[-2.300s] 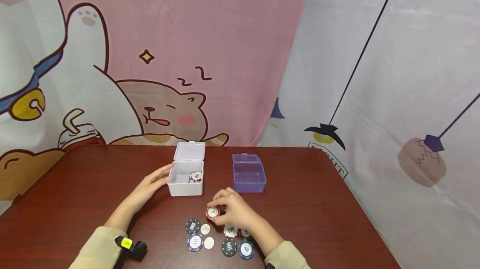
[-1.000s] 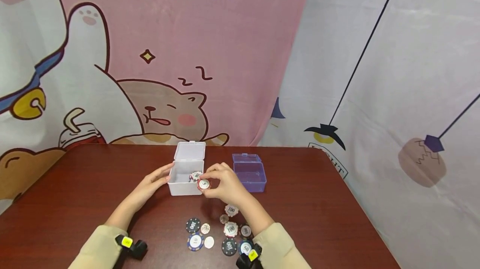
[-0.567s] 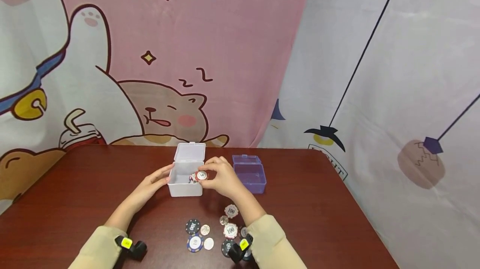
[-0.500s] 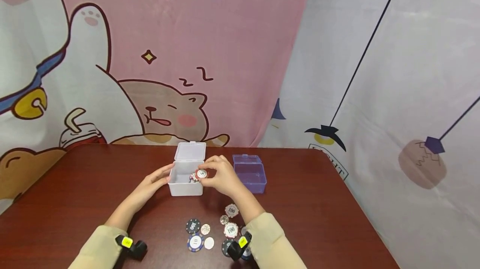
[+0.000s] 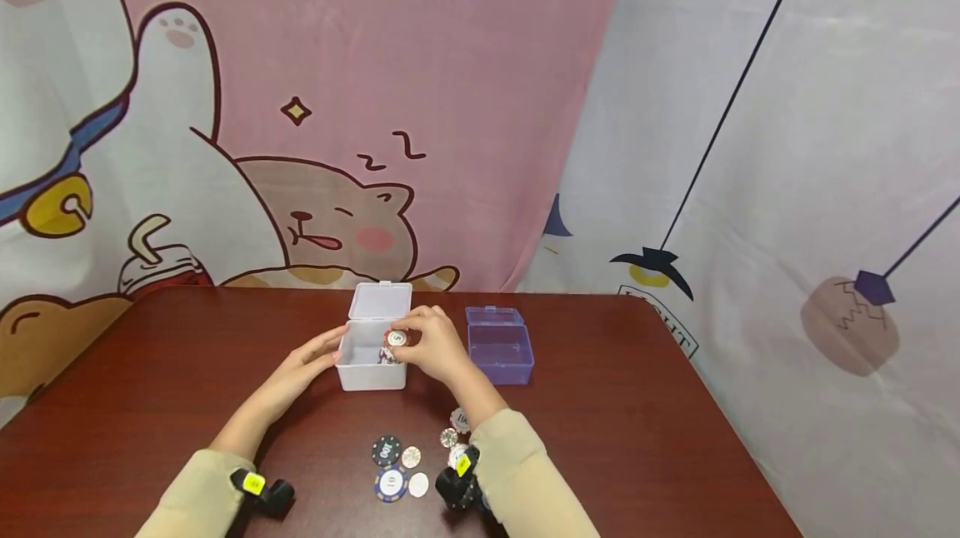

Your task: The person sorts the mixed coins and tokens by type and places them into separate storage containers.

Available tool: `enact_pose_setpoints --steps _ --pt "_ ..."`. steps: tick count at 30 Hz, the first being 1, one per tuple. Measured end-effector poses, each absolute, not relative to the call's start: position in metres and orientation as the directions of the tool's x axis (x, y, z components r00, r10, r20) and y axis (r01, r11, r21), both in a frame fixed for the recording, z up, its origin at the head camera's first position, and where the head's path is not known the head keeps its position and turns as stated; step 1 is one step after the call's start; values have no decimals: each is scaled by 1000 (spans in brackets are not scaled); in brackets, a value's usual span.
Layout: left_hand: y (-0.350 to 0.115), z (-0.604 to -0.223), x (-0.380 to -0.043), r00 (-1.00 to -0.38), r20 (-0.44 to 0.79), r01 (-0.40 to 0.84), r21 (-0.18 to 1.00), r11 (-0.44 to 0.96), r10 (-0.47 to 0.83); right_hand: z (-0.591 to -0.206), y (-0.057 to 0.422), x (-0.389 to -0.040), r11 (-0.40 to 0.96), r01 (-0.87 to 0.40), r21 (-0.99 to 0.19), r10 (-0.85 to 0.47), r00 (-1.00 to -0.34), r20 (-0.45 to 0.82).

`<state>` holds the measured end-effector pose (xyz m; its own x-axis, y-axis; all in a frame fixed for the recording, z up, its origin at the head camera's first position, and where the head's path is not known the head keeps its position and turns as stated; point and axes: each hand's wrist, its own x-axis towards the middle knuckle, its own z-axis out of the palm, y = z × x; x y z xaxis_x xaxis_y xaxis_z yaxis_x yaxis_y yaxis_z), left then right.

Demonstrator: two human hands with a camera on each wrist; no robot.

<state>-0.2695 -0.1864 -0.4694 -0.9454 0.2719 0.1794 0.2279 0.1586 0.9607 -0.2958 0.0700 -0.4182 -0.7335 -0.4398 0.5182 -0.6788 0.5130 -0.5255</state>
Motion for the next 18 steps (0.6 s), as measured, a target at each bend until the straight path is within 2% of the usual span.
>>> enact_pose_setpoints --steps 18 --pt "-186 -468 -268 -951 166 217 959 182 260 -428 55 -306 585 -600 -545 -396 -799 453"
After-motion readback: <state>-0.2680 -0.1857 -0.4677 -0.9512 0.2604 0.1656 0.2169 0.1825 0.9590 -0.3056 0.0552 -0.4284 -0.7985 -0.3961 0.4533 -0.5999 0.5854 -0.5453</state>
